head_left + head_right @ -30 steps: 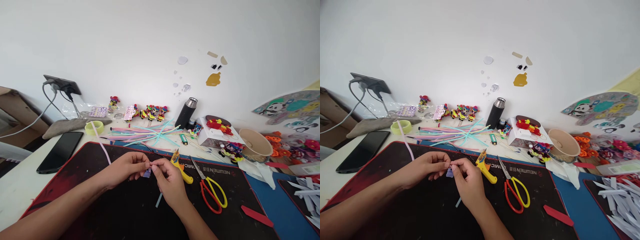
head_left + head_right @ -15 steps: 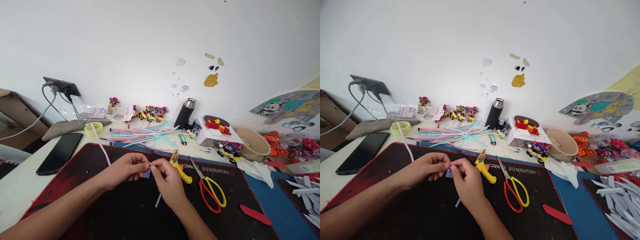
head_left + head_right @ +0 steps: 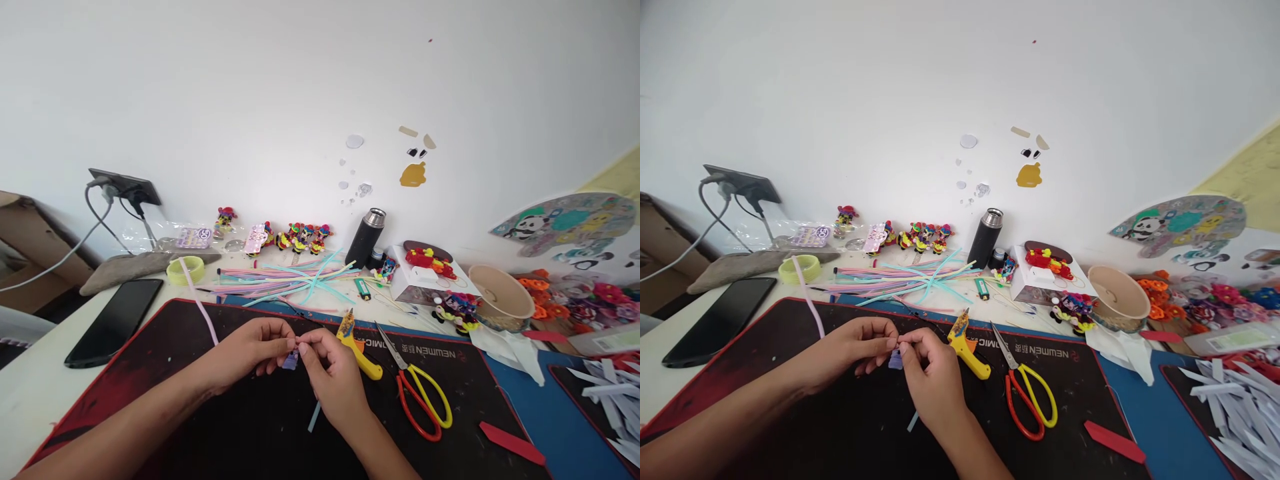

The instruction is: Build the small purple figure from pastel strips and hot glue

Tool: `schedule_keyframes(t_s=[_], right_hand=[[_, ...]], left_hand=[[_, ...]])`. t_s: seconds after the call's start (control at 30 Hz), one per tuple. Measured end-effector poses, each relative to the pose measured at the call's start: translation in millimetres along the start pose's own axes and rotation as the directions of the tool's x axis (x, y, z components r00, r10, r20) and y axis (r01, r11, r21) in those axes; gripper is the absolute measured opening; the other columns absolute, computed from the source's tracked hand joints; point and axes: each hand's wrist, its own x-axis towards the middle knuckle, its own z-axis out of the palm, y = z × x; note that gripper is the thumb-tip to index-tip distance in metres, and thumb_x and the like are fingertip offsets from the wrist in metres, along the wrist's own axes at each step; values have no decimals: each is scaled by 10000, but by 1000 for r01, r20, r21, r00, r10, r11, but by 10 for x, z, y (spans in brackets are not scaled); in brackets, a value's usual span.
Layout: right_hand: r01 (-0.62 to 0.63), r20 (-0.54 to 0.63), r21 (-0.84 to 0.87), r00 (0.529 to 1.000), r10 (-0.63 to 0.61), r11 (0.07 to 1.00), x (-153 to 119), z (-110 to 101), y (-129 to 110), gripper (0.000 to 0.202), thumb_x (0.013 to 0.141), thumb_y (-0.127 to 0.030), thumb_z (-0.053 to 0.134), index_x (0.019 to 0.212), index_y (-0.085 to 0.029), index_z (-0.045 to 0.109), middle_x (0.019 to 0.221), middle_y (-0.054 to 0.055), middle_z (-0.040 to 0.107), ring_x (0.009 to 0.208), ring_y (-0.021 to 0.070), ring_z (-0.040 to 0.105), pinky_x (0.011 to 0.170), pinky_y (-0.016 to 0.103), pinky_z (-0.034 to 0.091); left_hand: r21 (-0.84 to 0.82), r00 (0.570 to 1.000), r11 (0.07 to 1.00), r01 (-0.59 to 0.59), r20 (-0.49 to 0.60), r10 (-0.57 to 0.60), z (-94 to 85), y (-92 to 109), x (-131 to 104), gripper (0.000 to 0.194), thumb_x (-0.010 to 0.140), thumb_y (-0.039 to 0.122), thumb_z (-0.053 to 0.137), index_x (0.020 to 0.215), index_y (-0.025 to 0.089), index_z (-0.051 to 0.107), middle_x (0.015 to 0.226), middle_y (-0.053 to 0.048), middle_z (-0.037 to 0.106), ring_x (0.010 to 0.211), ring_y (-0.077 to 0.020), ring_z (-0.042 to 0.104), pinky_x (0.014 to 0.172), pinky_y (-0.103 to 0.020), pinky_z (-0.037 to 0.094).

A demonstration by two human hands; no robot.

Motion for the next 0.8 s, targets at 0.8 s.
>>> schedule_keyframes(t_s=[0.8], right_hand=[[-11, 5, 29, 1000, 11, 1000, -9, 3, 27, 217, 1005, -372, 599, 983, -192, 718, 594, -55, 522, 463, 101, 393, 437, 222, 272]], left_hand=[[74, 1000, 997, -11, -5, 12, -22, 3, 4, 450, 838, 609, 738, 824, 175, 621, 648, 36, 568, 544, -106, 476, 496, -214, 340]])
